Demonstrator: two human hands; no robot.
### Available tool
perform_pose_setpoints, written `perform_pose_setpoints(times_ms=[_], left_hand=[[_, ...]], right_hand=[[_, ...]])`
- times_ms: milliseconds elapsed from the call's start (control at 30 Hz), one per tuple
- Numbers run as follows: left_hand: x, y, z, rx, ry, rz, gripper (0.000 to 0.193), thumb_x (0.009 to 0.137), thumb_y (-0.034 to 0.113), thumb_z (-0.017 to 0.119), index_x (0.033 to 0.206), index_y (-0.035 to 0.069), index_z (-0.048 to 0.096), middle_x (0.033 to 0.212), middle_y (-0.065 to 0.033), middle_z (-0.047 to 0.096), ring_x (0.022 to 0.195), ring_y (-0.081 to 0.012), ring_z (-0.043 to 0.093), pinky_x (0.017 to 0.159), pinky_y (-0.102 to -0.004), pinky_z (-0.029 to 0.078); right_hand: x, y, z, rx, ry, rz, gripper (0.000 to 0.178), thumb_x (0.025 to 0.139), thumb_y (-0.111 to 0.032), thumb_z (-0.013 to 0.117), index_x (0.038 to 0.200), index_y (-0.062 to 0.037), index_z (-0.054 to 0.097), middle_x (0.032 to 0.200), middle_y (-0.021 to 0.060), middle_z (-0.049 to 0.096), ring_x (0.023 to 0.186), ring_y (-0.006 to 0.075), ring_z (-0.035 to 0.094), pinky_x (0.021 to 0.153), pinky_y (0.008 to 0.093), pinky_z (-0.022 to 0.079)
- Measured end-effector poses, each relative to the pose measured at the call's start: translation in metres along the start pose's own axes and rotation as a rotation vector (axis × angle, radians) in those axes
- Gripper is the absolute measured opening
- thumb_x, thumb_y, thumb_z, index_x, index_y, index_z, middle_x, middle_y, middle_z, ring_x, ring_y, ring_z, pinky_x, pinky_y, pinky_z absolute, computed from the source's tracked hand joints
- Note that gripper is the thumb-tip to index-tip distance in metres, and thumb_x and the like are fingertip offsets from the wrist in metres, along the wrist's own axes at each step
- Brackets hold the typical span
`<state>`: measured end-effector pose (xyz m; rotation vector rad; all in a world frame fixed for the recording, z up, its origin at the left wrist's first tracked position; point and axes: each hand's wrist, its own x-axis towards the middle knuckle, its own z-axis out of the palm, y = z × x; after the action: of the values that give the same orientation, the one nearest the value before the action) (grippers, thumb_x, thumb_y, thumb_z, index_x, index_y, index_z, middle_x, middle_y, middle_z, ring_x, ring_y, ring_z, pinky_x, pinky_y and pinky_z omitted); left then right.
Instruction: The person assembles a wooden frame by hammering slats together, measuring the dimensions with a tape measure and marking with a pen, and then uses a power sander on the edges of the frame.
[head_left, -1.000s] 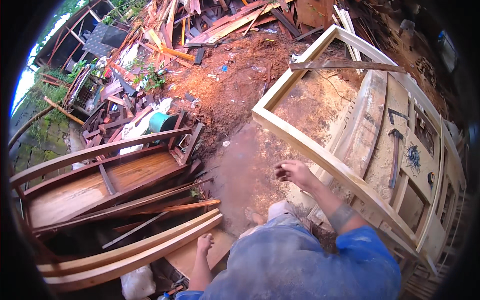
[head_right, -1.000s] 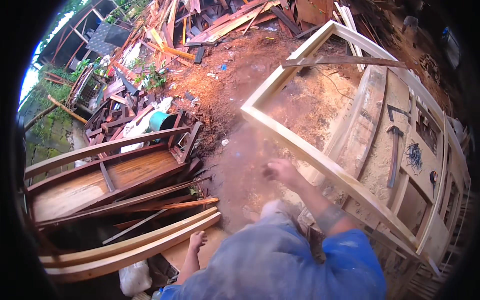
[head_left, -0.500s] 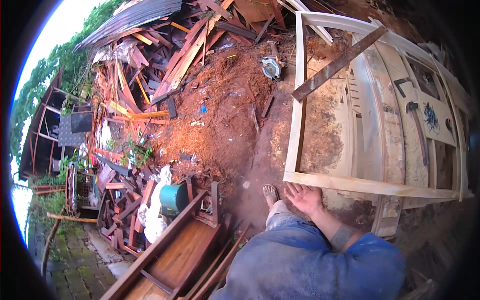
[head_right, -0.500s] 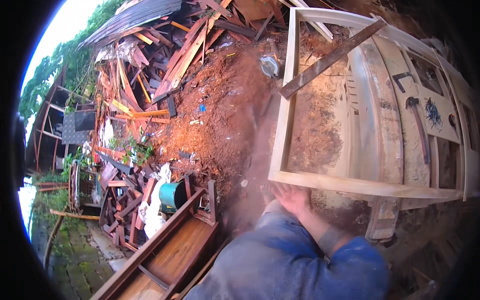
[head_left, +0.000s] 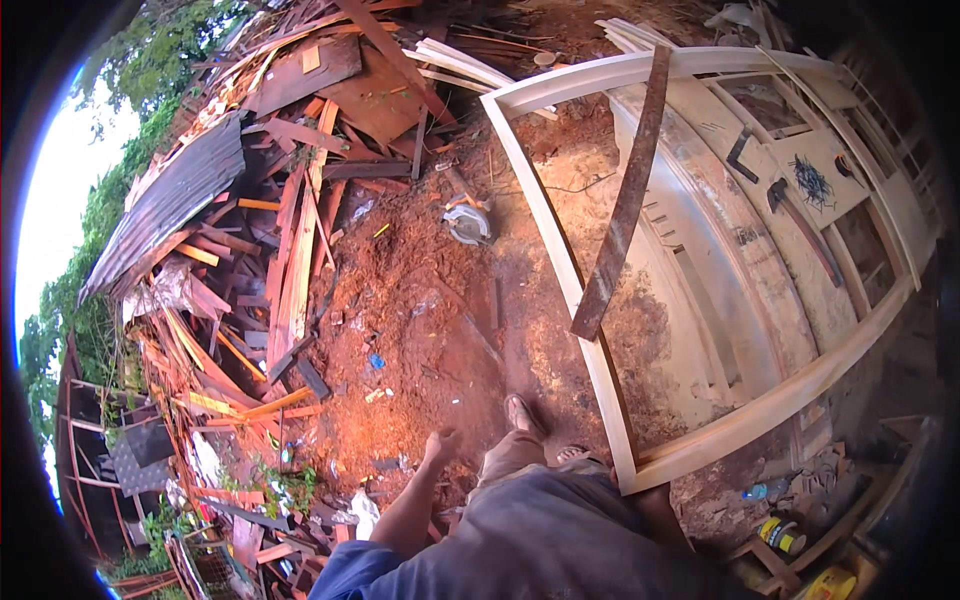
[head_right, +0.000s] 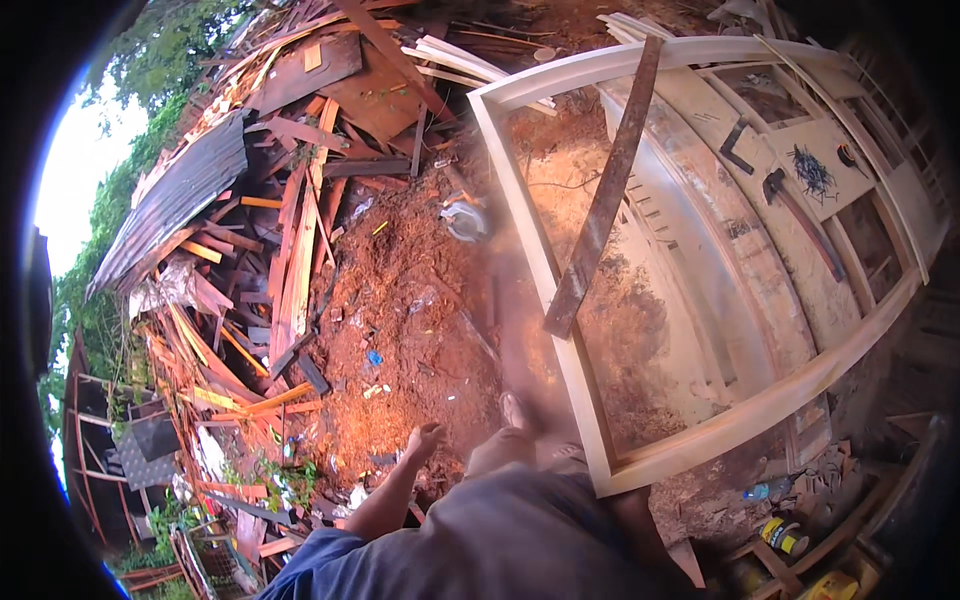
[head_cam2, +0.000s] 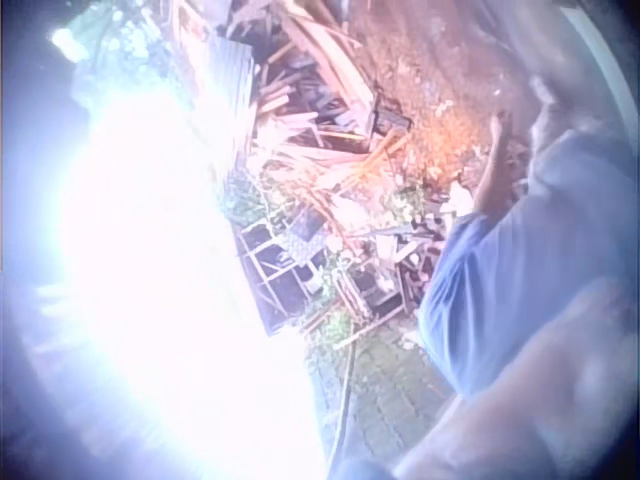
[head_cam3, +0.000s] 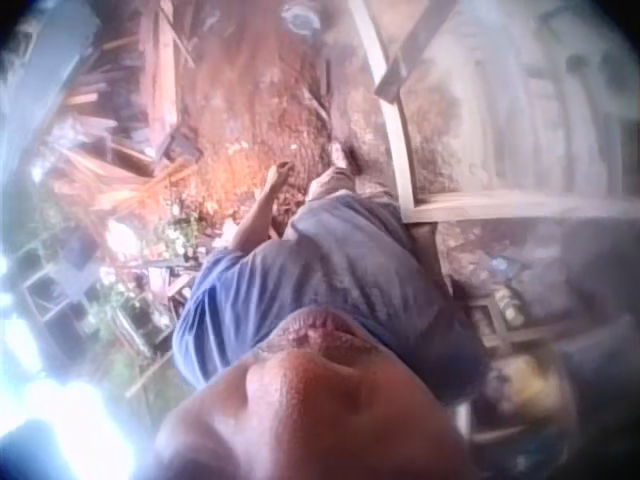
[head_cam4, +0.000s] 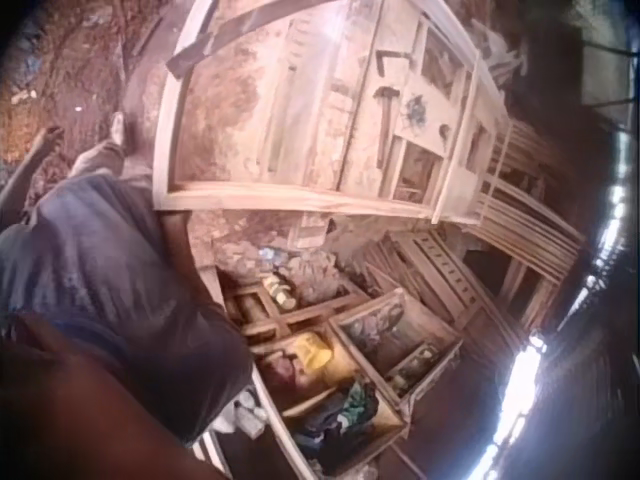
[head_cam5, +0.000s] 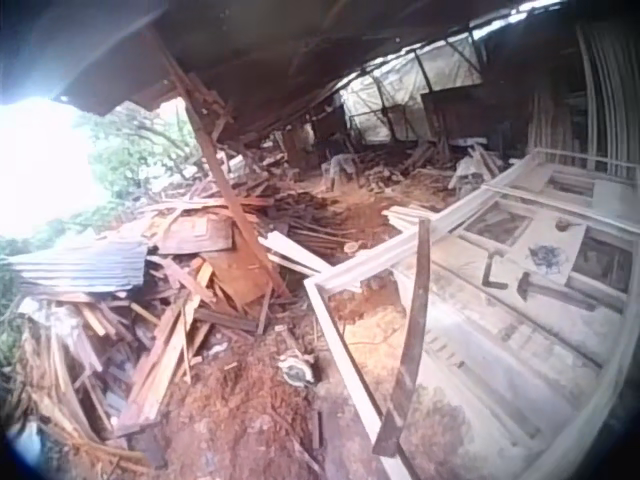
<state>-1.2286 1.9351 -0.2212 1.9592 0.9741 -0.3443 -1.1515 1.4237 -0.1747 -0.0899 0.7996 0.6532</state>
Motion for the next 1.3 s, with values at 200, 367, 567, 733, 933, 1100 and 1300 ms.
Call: perform_pose_setpoints(times_ms=[200, 367, 567, 733, 933, 1100, 1300], left_hand=[[0.264, 0.243, -0.009, -0.022, -0.295, 0.922, 0.022, 0.097, 0.020, 0.060, 0.112, 0.004, 0.067, 0.093, -0.0045, 0.068, 0.079, -0.0221, 0.067, 0.067, -0.0327, 0.055], [0.462, 0.415, -0.001, -0.815, -0.733, 0.105, 0.044, 0.100, 0.035, 0.054, 0.131, 0.004, 0.057, 0.122, -0.0145, 0.063, 0.111, -0.0313, 0.062, 0.092, -0.0458, 0.050], [0.527, 0.618, 0.022, -0.855, -0.423, 0.025, 0.063, 0.101, 0.048, 0.044, 0.143, 0.001, 0.043, 0.139, -0.0162, 0.053, 0.123, -0.0337, 0.055, 0.103, -0.0518, 0.041], [0.592, 0.699, 0.005, -1.028, -0.770, 0.003, 0.067, 0.093, 0.057, 0.053, 0.139, 0.007, 0.053, 0.136, -0.0121, 0.057, 0.124, -0.0282, 0.055, 0.105, -0.0479, 0.041], [0.607, 0.714, 0.013, -0.991, -0.699, 0.365, 0.054, 0.103, 0.044, 0.035, 0.130, 0.003, 0.058, 0.119, -0.0110, 0.065, 0.105, -0.0315, 0.062, 0.093, -0.0430, 0.052], [0.610, 0.735, 0.042, -0.992, -0.853, 0.240, 0.049, 0.100, 0.030, 0.042, 0.137, 0.001, 0.053, 0.130, -0.0158, 0.061, 0.117, -0.0355, 0.060, 0.103, -0.0465, 0.048], [0.639, 0.792, 0.125, -0.893, -0.939, 0.379, 0.060, 0.097, 0.044, 0.034, 0.137, 0.004, 0.053, 0.132, -0.0140, 0.059, 0.120, -0.0331, 0.057, 0.103, -0.0464, 0.047]], right_hand=[[0.002, 0.035, 0.002, 0.225, -0.074, -0.242, 0.061, 0.090, -0.061, 0.050, 0.113, -0.0055, 0.062, 0.099, 0.0136, 0.064, 0.095, 0.0291, 0.062, 0.090, 0.0506, 0.052], [0.014, 0.059, -0.030, 0.492, 0.143, -0.572, 0.057, 0.089, -0.057, 0.054, 0.112, -0.0051, 0.064, 0.099, 0.0136, 0.067, 0.092, 0.0305, 0.065, 0.084, 0.0489, 0.055], [0.014, 0.096, -0.039, 0.642, 0.590, -1.023, 0.048, 0.088, -0.052, 0.051, 0.091, -0.0081, 0.070, 0.074, 0.0064, 0.068, 0.060, 0.0256, 0.059, 0.067, 0.0402, 0.053], [0.078, 0.098, 0.015, 0.931, 0.552, -1.515, 0.048, 0.095, -0.051, 0.048, 0.115, -0.0129, 0.070, 0.109, 0.0092, 0.074, 0.095, 0.0312, 0.070, 0.089, 0.0476, 0.056], [0.103, 0.073, 0.041, 0.911, 0.793, -1.839, 0.050, 0.098, -0.049, 0.045, 0.126, -0.0128, 0.064, 0.132, 0.0164, 0.063, 0.125, 0.0293, 0.058, 0.102, 0.0480, 0.047], [0.092, 0.046, 0.050, 1.005, 0.854, -1.897, 0.050, 0.099, -0.048, 0.045, 0.127, -0.0120, 0.063, 0.132, 0.0164, 0.063, 0.125, 0.0295, 0.058, 0.102, 0.0473, 0.047], [0.079, -0.065, 0.074, 0.982, 0.813, -1.903, 0.049, 0.099, -0.047, 0.046, 0.128, -0.0110, 0.062, 0.132, 0.0164, 0.063, 0.125, 0.0298, 0.058, 0.103, 0.0463, 0.047]])
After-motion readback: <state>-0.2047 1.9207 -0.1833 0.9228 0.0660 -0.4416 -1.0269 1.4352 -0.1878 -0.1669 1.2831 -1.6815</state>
